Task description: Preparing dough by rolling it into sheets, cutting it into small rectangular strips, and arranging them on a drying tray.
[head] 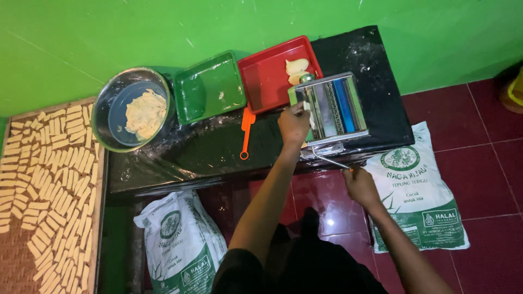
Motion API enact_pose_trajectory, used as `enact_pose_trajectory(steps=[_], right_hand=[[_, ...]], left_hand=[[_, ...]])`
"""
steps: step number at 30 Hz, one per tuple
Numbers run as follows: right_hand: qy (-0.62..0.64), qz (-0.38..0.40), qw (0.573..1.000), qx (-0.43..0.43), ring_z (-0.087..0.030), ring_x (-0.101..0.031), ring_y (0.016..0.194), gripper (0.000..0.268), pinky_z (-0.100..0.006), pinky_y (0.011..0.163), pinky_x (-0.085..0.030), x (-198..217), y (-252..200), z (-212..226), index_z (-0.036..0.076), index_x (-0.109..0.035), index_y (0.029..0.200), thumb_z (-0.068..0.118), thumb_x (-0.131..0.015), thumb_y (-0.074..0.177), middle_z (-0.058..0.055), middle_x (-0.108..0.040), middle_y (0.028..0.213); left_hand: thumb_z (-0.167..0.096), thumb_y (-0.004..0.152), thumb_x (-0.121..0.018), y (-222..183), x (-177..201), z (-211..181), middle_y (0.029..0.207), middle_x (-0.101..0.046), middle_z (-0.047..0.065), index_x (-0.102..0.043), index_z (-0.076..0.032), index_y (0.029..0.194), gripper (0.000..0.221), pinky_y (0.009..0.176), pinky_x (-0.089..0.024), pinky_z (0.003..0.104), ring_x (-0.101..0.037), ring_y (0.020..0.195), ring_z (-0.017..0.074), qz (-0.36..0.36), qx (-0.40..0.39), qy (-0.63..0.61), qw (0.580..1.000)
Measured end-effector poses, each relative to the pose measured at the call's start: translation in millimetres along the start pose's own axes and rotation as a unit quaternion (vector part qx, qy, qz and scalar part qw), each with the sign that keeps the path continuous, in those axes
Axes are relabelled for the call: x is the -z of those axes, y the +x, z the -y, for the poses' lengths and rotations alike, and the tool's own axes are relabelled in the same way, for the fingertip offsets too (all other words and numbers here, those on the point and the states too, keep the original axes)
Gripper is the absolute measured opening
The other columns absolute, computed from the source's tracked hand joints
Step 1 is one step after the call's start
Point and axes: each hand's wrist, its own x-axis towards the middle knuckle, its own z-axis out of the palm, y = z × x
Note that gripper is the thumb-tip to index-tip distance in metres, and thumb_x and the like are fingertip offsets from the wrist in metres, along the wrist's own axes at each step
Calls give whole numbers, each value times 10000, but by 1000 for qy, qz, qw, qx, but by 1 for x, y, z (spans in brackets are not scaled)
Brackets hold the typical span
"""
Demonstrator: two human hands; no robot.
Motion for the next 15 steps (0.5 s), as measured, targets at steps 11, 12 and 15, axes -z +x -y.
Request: enact_pose_trajectory(steps=[11,12,15], right_hand=[[-63,26,997,-25,-474,-680,1143,491,-551,987,-527,-93,48,-33,-59,-755,1042,350,-487,996,-311,-754,1035],[-69,42,996,-28,-458,-674,1165,527,-551,988,-526,-104,51,-35,-41,-752,1055,401,-470,996,-300,-754,1052],[-68,31,997,-23,-452,-683,1149,530,-565,980,-523,-132,64,-47,-6,-788,991,443,-505,969,-270,-768,1019]], left_hand=[[-66,824,-701,-3,3,43,1074,-741,160,-742,-134,1187,371,739,-658,370,-738,882,262,-12,2,-212,977],[-165,772,-769,0,2,57,1014,-755,69,-774,-215,1133,364,758,-644,366,-726,876,189,-36,23,-201,979],[-184,805,-855,-4,0,85,1157,-654,236,-575,-2,1396,679,904,-570,416,-646,1029,270,52,32,-275,960]])
